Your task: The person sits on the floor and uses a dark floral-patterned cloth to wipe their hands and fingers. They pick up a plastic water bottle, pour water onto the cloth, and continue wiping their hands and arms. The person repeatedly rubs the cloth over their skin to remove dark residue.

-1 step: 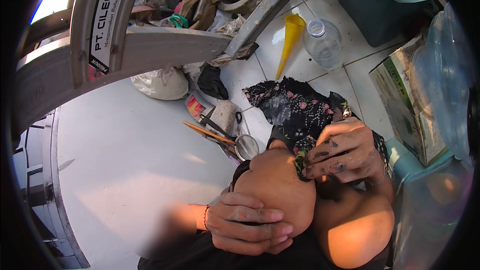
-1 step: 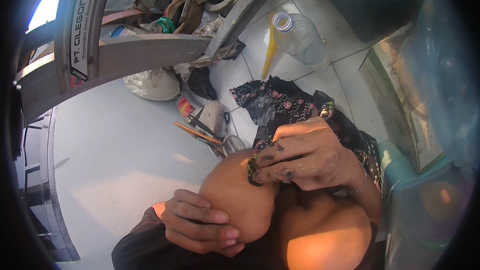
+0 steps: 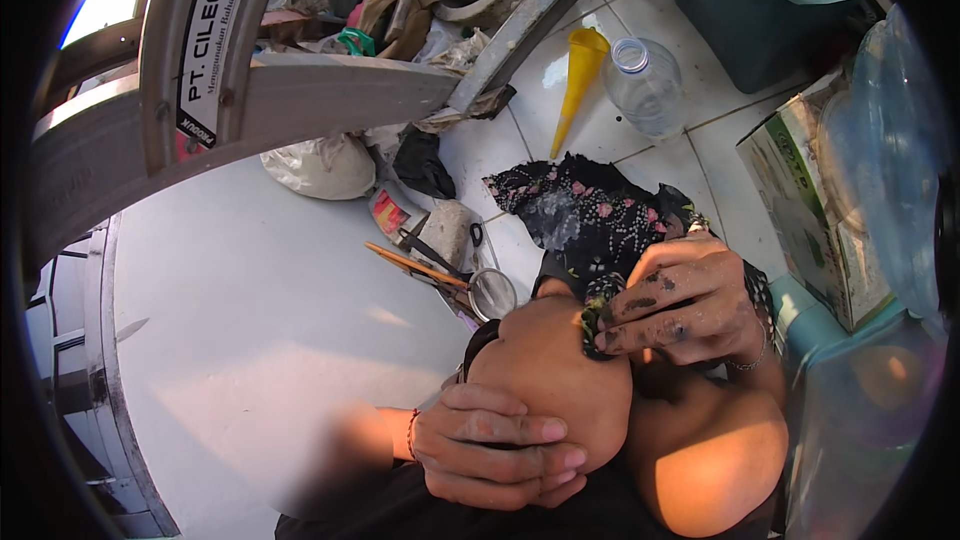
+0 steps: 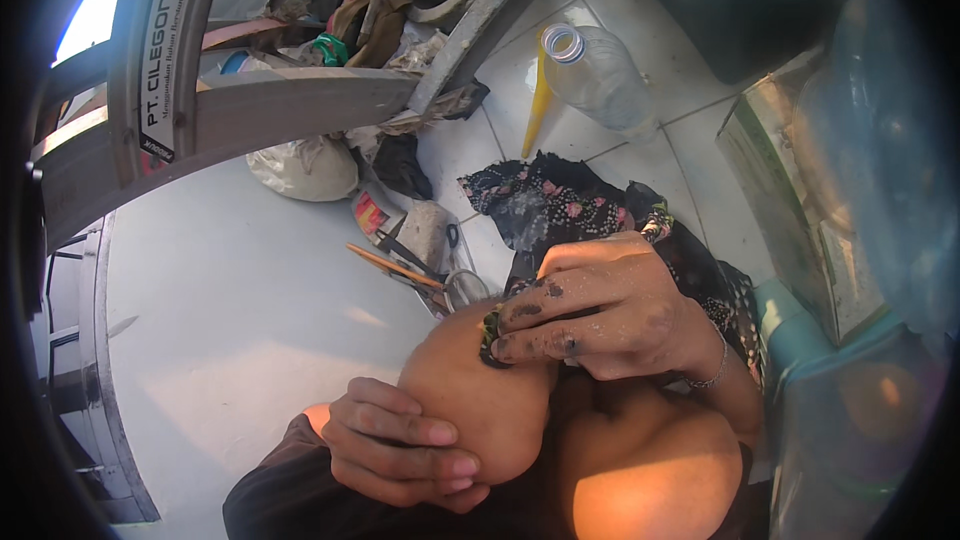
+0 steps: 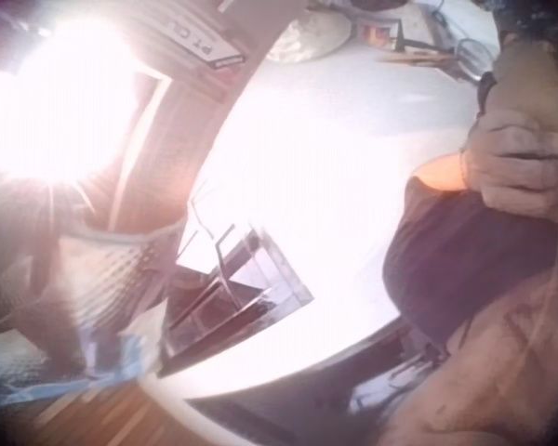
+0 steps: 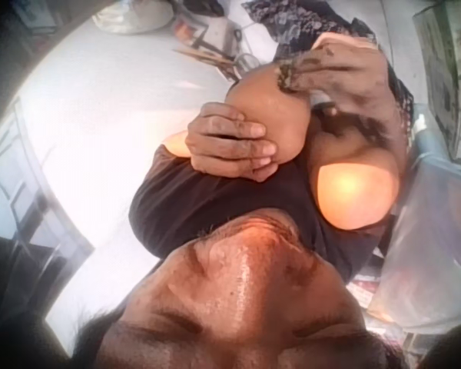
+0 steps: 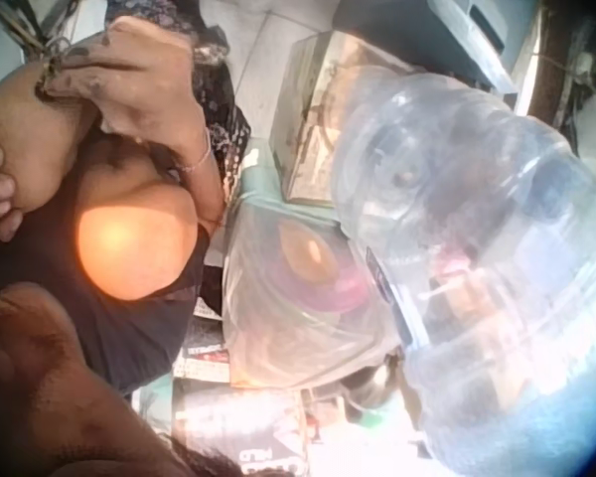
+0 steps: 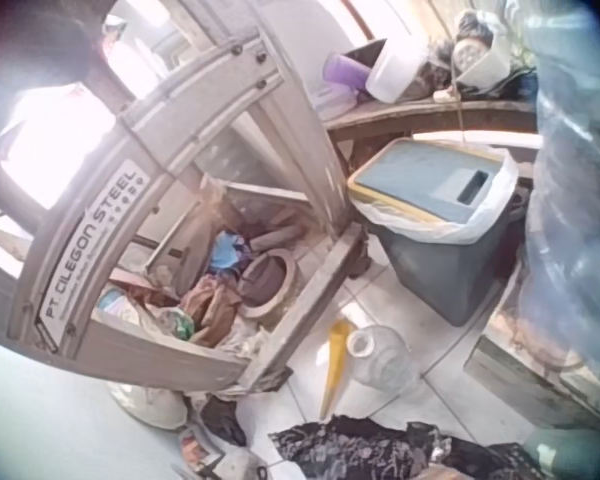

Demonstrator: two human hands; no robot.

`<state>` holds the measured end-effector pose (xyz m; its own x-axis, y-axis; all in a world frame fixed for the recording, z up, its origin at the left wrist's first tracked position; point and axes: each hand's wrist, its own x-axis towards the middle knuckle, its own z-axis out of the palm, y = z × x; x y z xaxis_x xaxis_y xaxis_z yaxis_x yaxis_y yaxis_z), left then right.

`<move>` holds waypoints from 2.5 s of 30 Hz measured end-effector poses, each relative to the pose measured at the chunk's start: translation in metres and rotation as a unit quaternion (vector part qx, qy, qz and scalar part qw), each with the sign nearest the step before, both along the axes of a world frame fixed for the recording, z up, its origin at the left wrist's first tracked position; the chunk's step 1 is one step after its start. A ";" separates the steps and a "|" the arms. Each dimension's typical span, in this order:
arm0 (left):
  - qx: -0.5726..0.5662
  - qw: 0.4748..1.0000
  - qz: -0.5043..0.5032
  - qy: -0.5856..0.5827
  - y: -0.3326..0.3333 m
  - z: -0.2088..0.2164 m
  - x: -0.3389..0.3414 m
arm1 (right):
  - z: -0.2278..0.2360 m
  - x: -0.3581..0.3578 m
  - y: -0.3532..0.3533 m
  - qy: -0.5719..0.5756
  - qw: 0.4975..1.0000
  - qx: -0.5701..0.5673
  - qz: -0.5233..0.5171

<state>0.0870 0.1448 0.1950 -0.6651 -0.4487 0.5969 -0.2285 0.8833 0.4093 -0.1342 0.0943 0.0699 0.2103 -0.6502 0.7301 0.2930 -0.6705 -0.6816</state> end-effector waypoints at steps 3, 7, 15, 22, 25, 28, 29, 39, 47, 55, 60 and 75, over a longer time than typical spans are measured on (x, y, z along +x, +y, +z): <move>0.008 1.000 0.009 0.003 0.003 -0.003 0.000 | 0.006 0.012 -0.002 -0.010 1.000 0.011 -0.003; -0.001 1.000 0.020 -0.006 0.005 -0.001 -0.005 | 0.005 -0.002 -0.004 -0.009 0.999 0.024 0.027; -0.043 0.997 0.001 -0.064 0.011 -0.006 -0.007 | 0.049 0.003 -0.025 0.042 0.991 -0.099 0.076; -0.070 0.995 -0.028 -0.068 0.014 -0.009 -0.015 | 0.032 -0.027 -0.024 0.043 0.989 -0.114 0.084; -0.095 0.989 -0.079 -0.083 0.015 -0.013 -0.019 | 0.043 -0.016 -0.023 0.094 0.989 -0.090 0.073; -0.048 0.992 -0.103 -0.053 0.016 -0.016 -0.019 | 0.041 -0.022 -0.014 0.134 0.987 -0.037 0.081; -0.010 0.994 -0.109 -0.025 0.017 -0.017 -0.020 | 0.036 -0.037 -0.012 0.141 0.987 -0.027 0.075; 0.570 0.802 -0.145 -0.101 -0.136 -0.077 -0.024 | -0.014 -0.046 0.078 -0.103 0.863 0.406 -0.282; 0.640 0.735 -0.185 -0.125 -0.133 -0.165 -0.099 | -0.034 -0.022 0.088 -0.206 0.815 0.504 -0.200; 0.677 0.724 -0.127 -0.042 -0.136 -0.210 -0.087 | -0.004 -0.017 0.127 -0.105 0.718 0.615 -0.308; 0.697 0.704 -0.136 -0.032 -0.117 -0.213 -0.087 | 0.020 -0.013 0.140 0.028 0.612 0.685 -0.394; 0.722 0.652 -0.230 0.043 -0.114 -0.216 -0.097 | 0.028 -0.027 0.119 0.471 0.664 0.488 -0.315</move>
<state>-0.0096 0.0312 -0.0207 -0.9193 -0.3491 -0.1819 0.0033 -0.4688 0.8833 -0.1612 0.2131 0.0981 -0.2623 -0.8929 -0.3660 -0.7008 0.4370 -0.5639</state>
